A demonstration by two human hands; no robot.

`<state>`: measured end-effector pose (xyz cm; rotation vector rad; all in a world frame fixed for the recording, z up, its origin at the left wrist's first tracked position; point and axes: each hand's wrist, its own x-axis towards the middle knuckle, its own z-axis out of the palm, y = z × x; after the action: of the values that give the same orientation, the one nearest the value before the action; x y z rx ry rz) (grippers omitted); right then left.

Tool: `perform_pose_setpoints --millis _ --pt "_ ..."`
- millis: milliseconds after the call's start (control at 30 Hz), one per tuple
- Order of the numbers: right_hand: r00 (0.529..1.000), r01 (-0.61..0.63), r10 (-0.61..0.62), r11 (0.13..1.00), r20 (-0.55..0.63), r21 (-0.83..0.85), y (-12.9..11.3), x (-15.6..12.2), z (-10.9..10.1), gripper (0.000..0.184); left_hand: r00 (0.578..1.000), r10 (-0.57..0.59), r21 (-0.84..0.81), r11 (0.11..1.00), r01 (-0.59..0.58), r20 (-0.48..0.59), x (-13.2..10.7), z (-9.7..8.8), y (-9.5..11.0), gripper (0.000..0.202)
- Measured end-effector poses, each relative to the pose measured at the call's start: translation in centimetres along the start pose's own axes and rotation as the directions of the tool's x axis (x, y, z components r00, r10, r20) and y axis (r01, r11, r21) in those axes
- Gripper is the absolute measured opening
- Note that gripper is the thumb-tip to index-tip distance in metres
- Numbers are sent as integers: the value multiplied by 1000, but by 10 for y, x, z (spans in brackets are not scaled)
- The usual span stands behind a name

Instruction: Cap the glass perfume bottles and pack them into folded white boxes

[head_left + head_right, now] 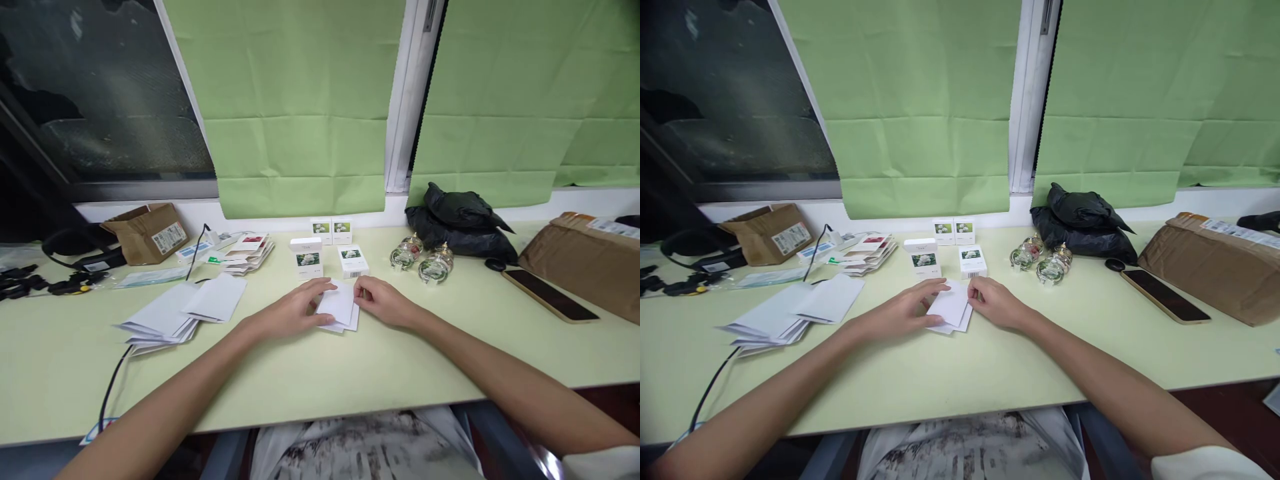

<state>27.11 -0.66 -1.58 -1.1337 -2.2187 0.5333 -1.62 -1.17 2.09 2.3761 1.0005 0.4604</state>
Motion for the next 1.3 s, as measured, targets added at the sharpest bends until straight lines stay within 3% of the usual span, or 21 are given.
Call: perform_pose_setpoints --millis 133,333,500,567,833,1000,1200,1300 --pt "998 -53 54 998 -23 14 -3 -1 -2 4 999 49 92 995 -49 7 1 -2 0 51" --pt "999 -48 48 989 2 138 -14 -5 -8 17 991 120 192 975 -107 -57 2 3 3 45" --pt "990 -120 107 983 93 139 -23 -11 -11 64 988 99 174 982 -77 -121 3 10 3 47" --pt "987 -135 124 985 99 112 -27 -13 -10 72 987 84 158 985 -62 -136 3 11 4 49" --pt "997 -36 24 982 70 184 -29 -13 -4 30 983 95 144 987 -72 -158 5 11 4 48" --pt "997 43 -54 982 56 183 -16 -7 -7 21 989 90 168 983 -71 -113 3 10 2 46" --pt "997 48 -51 997 53 59 -6 -2 -4 13 984 163 154 977 -150 -76 2 10 5 38" --pt "1000 31 -31 999 6 24 -7 -3 -2 16 986 124 70 991 -116 -116 5 16 3 31"
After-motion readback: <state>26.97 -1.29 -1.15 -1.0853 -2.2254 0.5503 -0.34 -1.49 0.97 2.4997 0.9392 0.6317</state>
